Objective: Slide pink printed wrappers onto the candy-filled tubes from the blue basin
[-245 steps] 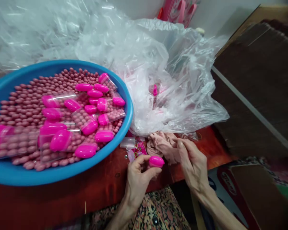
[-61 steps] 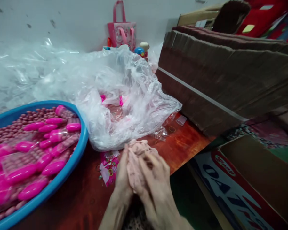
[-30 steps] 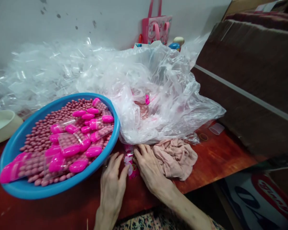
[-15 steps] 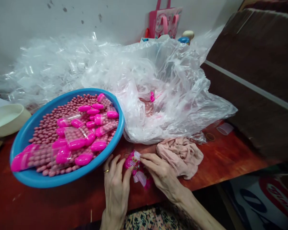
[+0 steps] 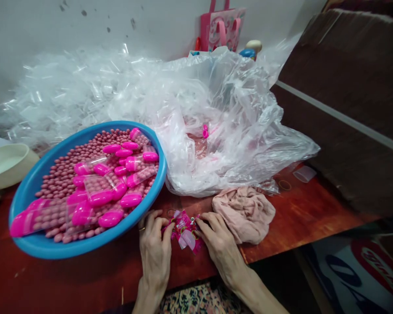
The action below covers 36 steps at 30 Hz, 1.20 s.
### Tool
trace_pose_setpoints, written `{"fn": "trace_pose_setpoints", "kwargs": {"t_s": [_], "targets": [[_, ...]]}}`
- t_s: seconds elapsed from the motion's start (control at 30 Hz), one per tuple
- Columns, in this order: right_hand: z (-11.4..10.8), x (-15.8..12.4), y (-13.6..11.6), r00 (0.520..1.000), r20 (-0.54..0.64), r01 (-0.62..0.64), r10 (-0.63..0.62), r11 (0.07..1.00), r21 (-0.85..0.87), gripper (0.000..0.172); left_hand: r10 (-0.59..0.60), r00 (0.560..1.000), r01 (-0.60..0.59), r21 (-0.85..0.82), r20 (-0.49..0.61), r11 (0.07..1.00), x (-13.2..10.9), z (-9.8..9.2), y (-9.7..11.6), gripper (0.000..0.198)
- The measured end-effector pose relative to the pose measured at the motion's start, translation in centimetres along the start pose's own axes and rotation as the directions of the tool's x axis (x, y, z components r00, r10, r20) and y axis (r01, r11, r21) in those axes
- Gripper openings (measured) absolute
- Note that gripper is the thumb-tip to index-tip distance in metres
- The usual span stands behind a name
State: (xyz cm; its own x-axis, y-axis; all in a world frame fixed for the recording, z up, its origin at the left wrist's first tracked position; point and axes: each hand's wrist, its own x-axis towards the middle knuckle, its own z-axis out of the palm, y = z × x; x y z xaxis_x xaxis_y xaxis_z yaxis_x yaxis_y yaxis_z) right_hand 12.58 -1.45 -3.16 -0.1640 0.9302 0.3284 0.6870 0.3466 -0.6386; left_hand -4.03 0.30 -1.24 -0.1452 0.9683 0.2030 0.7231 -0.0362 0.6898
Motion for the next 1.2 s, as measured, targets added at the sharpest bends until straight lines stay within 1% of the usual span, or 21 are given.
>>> {"fn": "trace_pose_setpoints", "kwargs": {"t_s": [0.1,0.17,0.23,0.33,0.47,0.6,0.73,0.83,0.93,1.0,1.07,1.13,1.2], "targets": [[0.4,-0.2,0.0,0.999,-0.020,-0.038,0.038,0.999,-0.002,0.021,-0.116,0.993,0.115,-0.044,-0.019,0.992,-0.2,-0.8,-0.7,0.011],[0.6,-0.2,-0.1,0.996,-0.048,-0.072,0.071,0.997,-0.015,0.024,-0.217,0.976,0.213,-0.104,-0.029,0.972,-0.4,-1.1,-1.0,0.019],[0.7,0.0,-0.3,0.993,-0.071,-0.100,0.098,0.994,-0.035,0.025,-0.278,0.960,0.273,-0.130,-0.026,0.953,-0.5,-1.3,-1.1,0.030],[0.7,0.3,-0.6,0.989,-0.081,-0.125,0.120,0.991,-0.052,0.021,-0.290,0.957,0.288,-0.048,-0.029,0.956,-0.6,-1.4,-1.3,0.037],[0.3,0.8,-0.8,0.990,-0.072,-0.127,0.125,0.991,-0.027,0.020,-0.316,0.947,0.315,-0.013,-0.053,0.949,-1.1,-1.7,-1.6,0.036],[-0.5,1.4,-1.2,0.988,-0.062,-0.138,0.138,0.990,0.015,0.019,-0.217,0.969,0.227,0.076,-0.119,0.971,-1.7,-2.1,-2.0,0.025],[-1.0,1.8,-1.2,0.983,-0.054,-0.177,0.178,0.984,0.025,0.026,-0.098,0.984,0.128,0.206,-0.149,0.970,-2.2,-2.5,-2.3,0.033],[-1.1,1.9,-0.7,0.977,-0.056,-0.204,0.205,0.979,0.026,0.035,0.000,0.985,0.047,0.267,-0.174,0.963,-2.5,-2.8,-2.0,0.034],[-0.9,1.7,-0.4,0.975,-0.058,-0.213,0.216,0.976,0.049,0.035,0.134,0.971,-0.068,0.309,-0.198,0.949,-2.4,-3.0,-1.2,0.023],[-0.5,1.4,-0.3,0.975,-0.050,-0.214,0.218,0.974,0.076,0.030,0.241,0.953,-0.163,0.358,-0.183,0.920,-2.3,-2.7,-0.4,0.017],[-0.1,1.1,-0.2,0.972,-0.042,-0.224,0.230,0.969,0.106,0.026,0.313,0.939,-0.239,0.388,-0.141,0.890,-2.1,-2.1,0.1,0.014],[0.3,0.8,-0.1,0.968,-0.037,-0.242,0.249,0.960,0.139,0.023,0.326,0.941,-0.264,0.396,-0.096,0.880,-1.9,-1.3,0.1,0.015],[0.5,0.6,0.0,0.963,-0.031,-0.260,0.269,0.950,0.172,0.020,0.302,0.950,-0.248,0.393,-0.082,0.885,-1.9,-0.8,-0.4,0.018]]}}
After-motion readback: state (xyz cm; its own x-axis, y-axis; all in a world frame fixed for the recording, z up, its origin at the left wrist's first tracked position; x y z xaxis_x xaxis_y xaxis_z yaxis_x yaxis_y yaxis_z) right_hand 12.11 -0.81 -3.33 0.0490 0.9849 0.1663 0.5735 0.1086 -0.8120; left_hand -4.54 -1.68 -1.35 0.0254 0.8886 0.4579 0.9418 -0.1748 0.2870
